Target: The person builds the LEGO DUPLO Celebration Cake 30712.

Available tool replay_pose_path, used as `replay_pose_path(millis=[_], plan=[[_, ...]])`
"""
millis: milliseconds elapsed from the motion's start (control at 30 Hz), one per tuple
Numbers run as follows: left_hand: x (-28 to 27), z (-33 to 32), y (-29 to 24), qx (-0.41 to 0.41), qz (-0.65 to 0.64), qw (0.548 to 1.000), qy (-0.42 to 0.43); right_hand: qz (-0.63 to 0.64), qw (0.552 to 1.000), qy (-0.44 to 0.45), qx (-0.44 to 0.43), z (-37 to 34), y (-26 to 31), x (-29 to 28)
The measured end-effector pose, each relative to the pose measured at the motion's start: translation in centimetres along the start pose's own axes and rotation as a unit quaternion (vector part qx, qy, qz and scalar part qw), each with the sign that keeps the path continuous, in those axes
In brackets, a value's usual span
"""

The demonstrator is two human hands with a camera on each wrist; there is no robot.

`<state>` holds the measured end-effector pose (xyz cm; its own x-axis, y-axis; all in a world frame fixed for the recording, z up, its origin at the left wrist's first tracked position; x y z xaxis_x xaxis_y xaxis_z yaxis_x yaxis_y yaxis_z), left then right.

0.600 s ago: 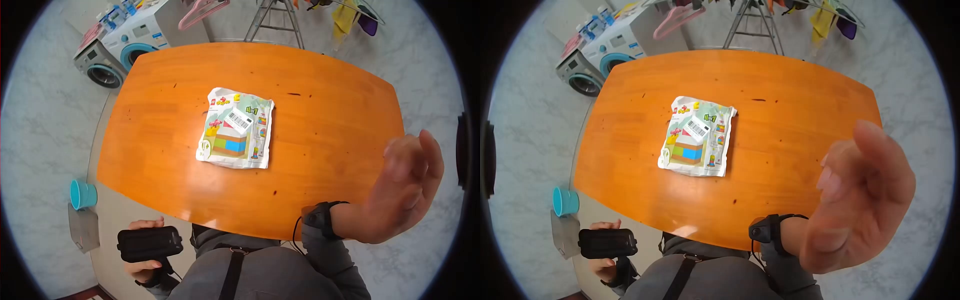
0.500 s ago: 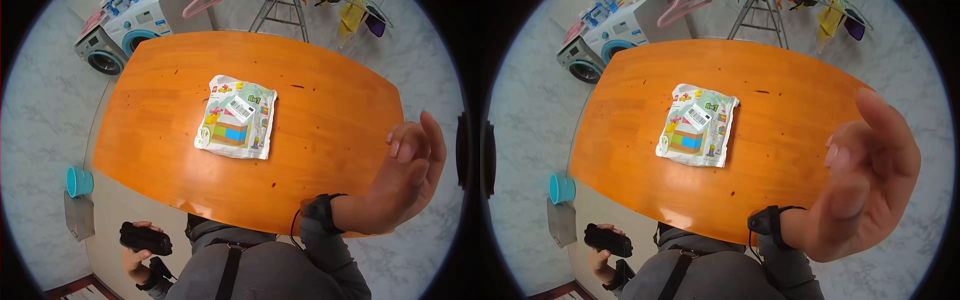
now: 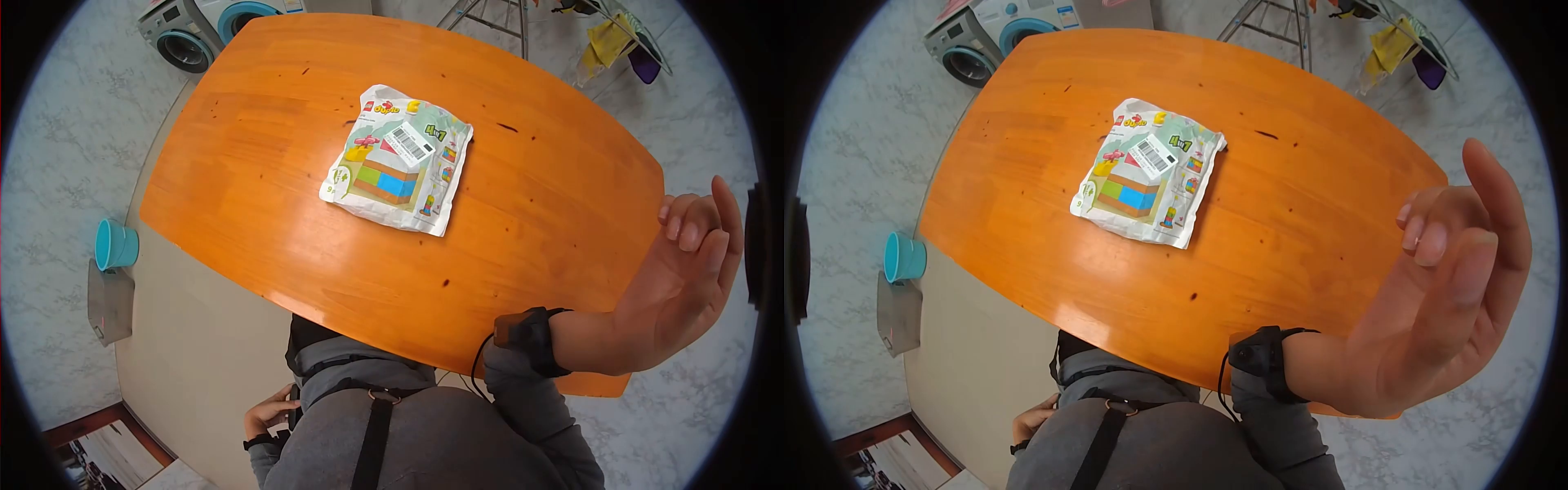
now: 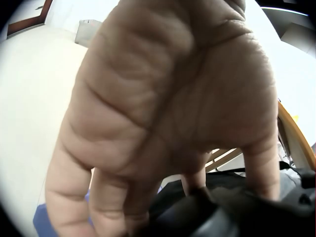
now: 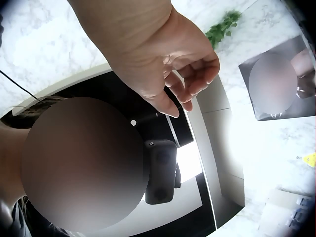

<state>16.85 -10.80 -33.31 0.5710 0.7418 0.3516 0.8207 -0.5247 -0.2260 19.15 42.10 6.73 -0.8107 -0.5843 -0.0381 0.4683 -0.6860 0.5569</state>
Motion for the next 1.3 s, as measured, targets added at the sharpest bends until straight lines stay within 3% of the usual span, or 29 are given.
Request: replay_pose_path(millis=[267, 733, 833, 967, 1100, 1167, 1200, 1267, 1300], plan=[[-0.5, 3.6, 2.2, 0.021, -0.008, 1.0, 0.021, -0.009, 1.0, 0.009, -0.007, 0.0, -1.6, -0.8], [0.5, 4.5, -0.2, 0.142, -0.122, 0.975, -0.117, -0.002, 0.999, -0.03, 0.009, -0.3, -2.1, -2.3], [1.0, 4.8, -0.5, 0.136, -0.135, 0.973, -0.13, 0.006, 0.999, -0.033, 0.013, -0.5, -2.3, -2.7], [1.2, 5.2, -1.7, 0.063, -0.148, 0.97, -0.183, -0.019, 0.998, -0.052, -0.001, -0.5, -1.9, -2.5], [-2.8, 8.5, 1.7, 0.037, -0.233, 0.954, -0.185, -0.011, 0.999, -0.033, -0.004, -0.7, -2.4, -4.8], [-4.1, 9.6, 3.6, -0.031, -0.353, 0.928, -0.113, -0.022, 0.999, -0.04, -0.004, -0.7, -2.2, -5.2], [-4.4, 9.5, 3.9, -0.031, -0.353, 0.928, -0.113, -0.022, 0.999, -0.04, -0.004, -0.7, -2.1, -5.2], [-2.2, 6.9, 0.6, 0.065, -0.293, 0.952, -0.063, -0.008, 0.999, -0.03, -0.011, -0.7, -1.7, -4.8], [2.5, 4.0, -3.1, 0.102, -0.21, 0.972, 0.018, -0.008, 0.999, -0.029, -0.012, -0.6, -1.5, -4.7]])
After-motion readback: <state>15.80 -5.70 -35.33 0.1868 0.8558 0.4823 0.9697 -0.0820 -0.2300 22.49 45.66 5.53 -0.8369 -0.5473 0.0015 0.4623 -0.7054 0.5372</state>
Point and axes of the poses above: each hand's wrist, its own z-axis towards the middle knuckle, its own x-axis out of the palm, y = z × x, the point moved 8 cm from there along z, towards the middle knuckle, and after that the axes turned 5 degrees about -x, right-handed, at the moved point
